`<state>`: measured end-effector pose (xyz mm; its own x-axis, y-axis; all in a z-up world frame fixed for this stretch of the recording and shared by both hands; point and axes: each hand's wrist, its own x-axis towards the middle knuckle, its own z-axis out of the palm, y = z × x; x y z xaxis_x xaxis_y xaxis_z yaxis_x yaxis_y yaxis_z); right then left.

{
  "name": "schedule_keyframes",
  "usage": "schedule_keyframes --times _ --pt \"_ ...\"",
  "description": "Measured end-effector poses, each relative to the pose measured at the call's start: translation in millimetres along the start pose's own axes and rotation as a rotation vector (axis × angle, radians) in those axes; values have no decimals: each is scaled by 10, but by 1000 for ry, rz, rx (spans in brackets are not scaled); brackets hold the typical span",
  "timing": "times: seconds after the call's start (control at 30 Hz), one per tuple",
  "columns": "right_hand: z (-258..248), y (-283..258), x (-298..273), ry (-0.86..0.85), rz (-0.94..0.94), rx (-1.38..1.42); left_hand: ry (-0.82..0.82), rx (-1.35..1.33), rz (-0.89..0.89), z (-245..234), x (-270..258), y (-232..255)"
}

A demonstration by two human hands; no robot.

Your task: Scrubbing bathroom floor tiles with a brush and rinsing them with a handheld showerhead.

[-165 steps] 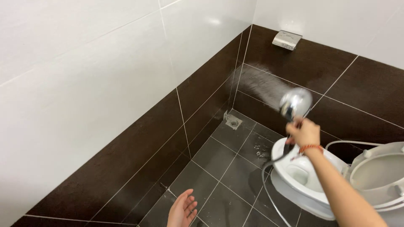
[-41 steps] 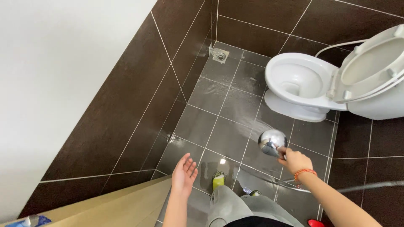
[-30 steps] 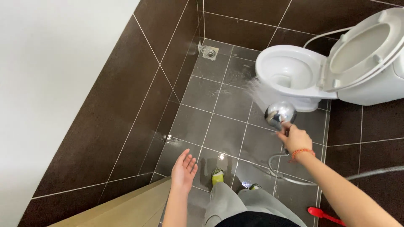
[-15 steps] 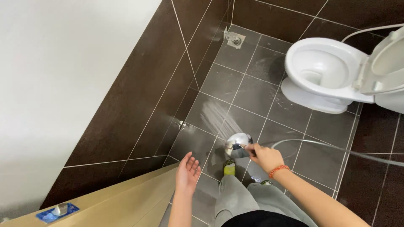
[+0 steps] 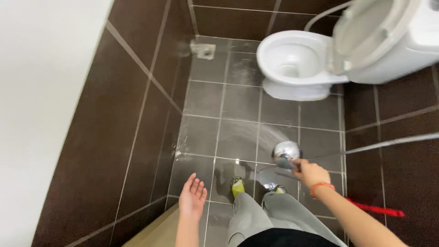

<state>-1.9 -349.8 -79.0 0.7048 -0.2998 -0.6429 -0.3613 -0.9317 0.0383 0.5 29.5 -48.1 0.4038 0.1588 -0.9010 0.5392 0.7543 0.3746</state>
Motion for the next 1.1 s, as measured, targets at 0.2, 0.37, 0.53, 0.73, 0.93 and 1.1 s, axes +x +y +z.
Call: schedule_keyframes --times 0.2,0.37,0.53,0.73,0.93,1.1 --pt "-407 916 -317 38 407 235 -78 181 -31 626 -99 -5" --pt "-574 1491 -525 165 634 424 -153 280 -50 1058 -201 -93" --pt "-505 1594 -583 219 665 491 -173 305 -37 1218 -397 -97" --pt "-445 1455 -437 170 578 434 -122 317 -41 980 -152 -49" --pt "-847 1386 -363 355 638 728 -141 311 -16 1024 -397 67" --pt "-601 1509 -206 583 632 866 -108 324 -34 1142 -426 -85"
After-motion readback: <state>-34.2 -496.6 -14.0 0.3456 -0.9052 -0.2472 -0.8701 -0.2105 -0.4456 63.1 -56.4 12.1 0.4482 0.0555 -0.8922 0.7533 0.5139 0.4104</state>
